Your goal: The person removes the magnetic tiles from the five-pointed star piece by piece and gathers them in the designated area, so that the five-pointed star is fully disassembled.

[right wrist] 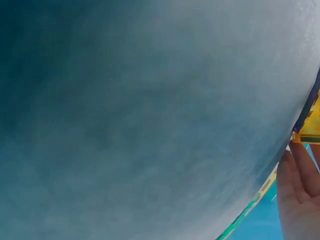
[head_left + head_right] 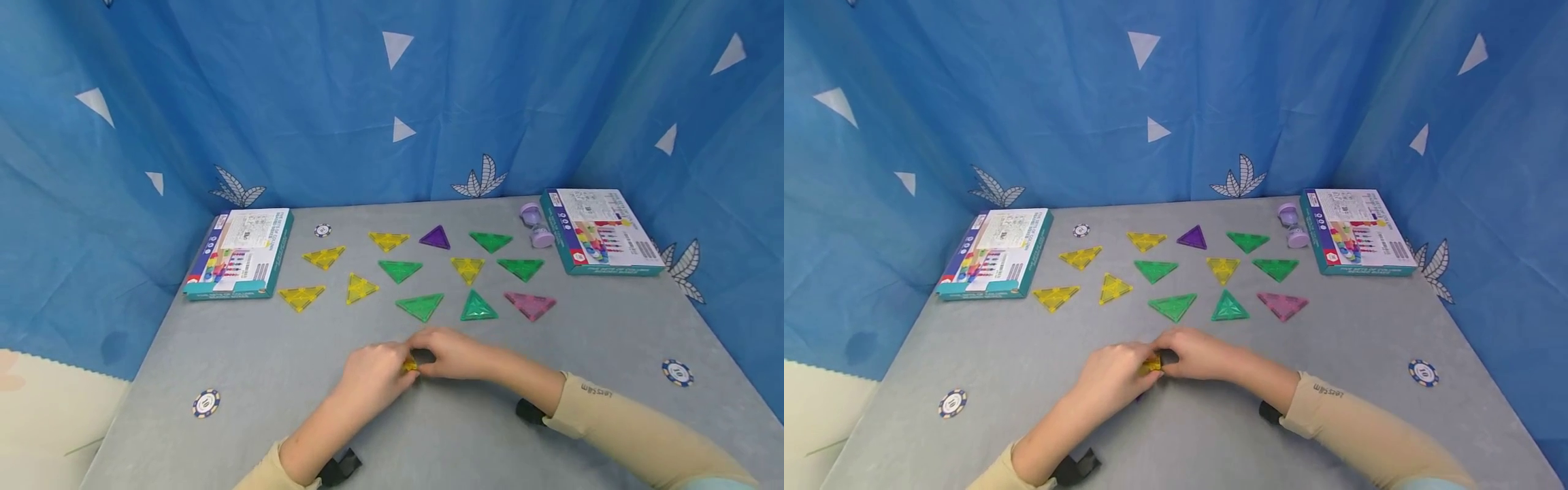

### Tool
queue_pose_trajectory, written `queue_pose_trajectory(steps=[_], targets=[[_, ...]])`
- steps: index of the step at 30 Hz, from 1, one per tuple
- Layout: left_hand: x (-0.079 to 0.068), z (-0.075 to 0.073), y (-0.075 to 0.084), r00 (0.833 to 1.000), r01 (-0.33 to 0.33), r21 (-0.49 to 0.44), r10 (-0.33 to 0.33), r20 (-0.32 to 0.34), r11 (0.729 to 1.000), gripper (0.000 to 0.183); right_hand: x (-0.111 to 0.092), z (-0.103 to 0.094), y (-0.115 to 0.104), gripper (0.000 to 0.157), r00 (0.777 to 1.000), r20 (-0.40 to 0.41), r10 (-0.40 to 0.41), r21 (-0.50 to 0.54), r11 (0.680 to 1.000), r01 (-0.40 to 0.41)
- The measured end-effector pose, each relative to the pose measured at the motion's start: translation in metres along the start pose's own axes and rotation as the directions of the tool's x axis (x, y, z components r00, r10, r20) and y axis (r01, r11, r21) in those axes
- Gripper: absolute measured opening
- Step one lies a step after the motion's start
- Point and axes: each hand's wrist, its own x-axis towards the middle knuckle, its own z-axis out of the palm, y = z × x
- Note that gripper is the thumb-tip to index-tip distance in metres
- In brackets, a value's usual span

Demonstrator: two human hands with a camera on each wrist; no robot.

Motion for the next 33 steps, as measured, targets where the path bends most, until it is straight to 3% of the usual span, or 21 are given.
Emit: queue_pose_trajectory(steps=[5, 8, 13, 16, 20, 26, 33], targets=[[-0.010, -0.006, -0.004, 0.987, 0.134, 0.043, -0.137, 0.085, 0.990, 0.041, 0.000, 0.004, -0.003, 0.030, 1.000, 0.004, -0.010, -0.031, 0.999, 0.010], [-0.014, -0.009, -0.007, 0.973, 0.174, 0.044, -0.179, 0.148, 0.984, 0.044, -0.001, 0.004, -0.005, 0.034, 0.999, 0.006, -0.047, -0.034, 0.998, 0.047], [-0.013, -0.011, -0.010, 0.971, 0.151, -0.051, -0.138, 0.196, 0.987, 0.032, -0.003, 0.004, -0.012, 0.035, 0.996, -0.006, -0.084, -0.016, 0.996, 0.084], [-0.009, -0.009, -0.013, 0.978, 0.106, -0.111, -0.083, 0.192, 0.988, 0.028, -0.006, 0.002, -0.017, 0.034, 0.999, -0.030, -0.043, -0.010, 0.999, 0.043], [-0.005, -0.003, -0.017, 0.989, 0.045, -0.157, -0.022, 0.149, 0.987, 0.036, -0.011, 0.002, -0.025, 0.028, 0.996, -0.090, 0.027, 0.015, 1.000, -0.026], [-0.004, -0.001, -0.016, 0.990, 0.106, -0.128, -0.093, 0.103, 0.986, 0.030, -0.012, 0.005, -0.032, 0.021, 0.981, -0.176, 0.078, 0.040, 0.997, -0.072], [-0.004, -0.004, -0.016, 0.984, 0.124, -0.106, -0.108, 0.142, 0.987, 0.019, -0.013, -0.002, -0.032, 0.007, 0.977, -0.179, 0.119, 0.119, 0.988, -0.099]])
